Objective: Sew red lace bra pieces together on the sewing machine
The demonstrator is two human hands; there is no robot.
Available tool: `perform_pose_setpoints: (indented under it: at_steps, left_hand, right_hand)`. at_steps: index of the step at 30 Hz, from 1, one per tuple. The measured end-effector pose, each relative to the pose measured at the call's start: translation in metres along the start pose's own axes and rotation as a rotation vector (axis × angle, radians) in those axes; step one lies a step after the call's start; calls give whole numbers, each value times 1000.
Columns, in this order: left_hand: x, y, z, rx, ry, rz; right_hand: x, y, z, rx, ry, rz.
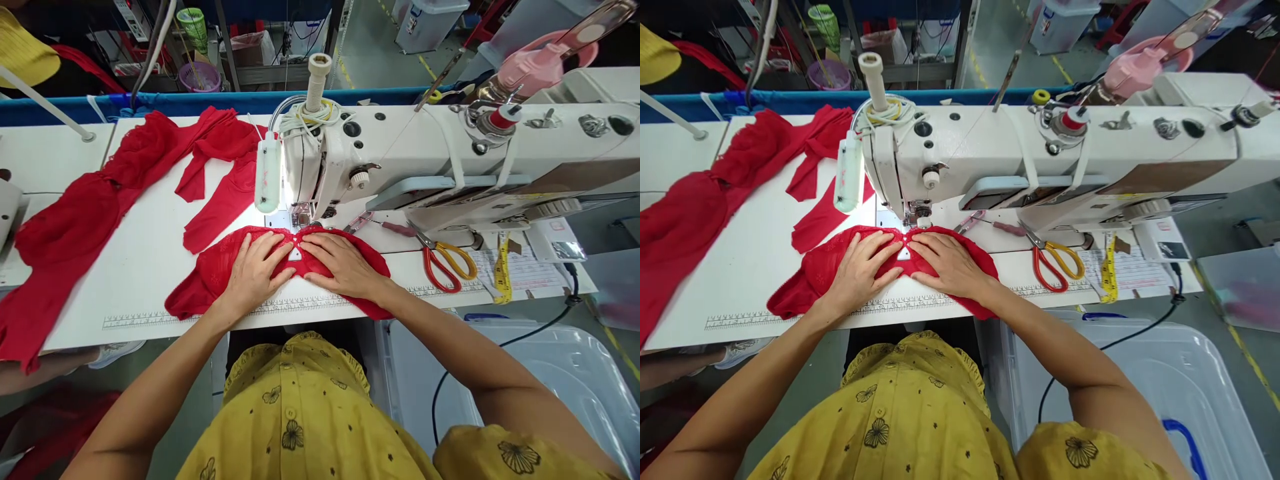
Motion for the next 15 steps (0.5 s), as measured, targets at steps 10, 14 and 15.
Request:
perform_pose_setpoints:
  at_steps: [10, 14, 15]
  left_hand:
    - [6, 1, 1, 51, 16, 20]
    - [6, 1, 1, 51, 9, 26]
    - [6, 1, 1, 51, 7, 27]
  right_hand:
    - [-8, 2, 1, 62, 9, -8]
    - [-8, 2, 2, 64, 11, -14]
    - [-8, 2, 2, 66, 13, -14]
Point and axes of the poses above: each hand's wrist, its own z-axis away from the middle knuckle, its own y-axis out of the palm, x = y × z, the point moved 7 cm from there along -z, towards the middle knuckle, and after that the axes turned 11 degrees about -x, right-handed, at the moved point
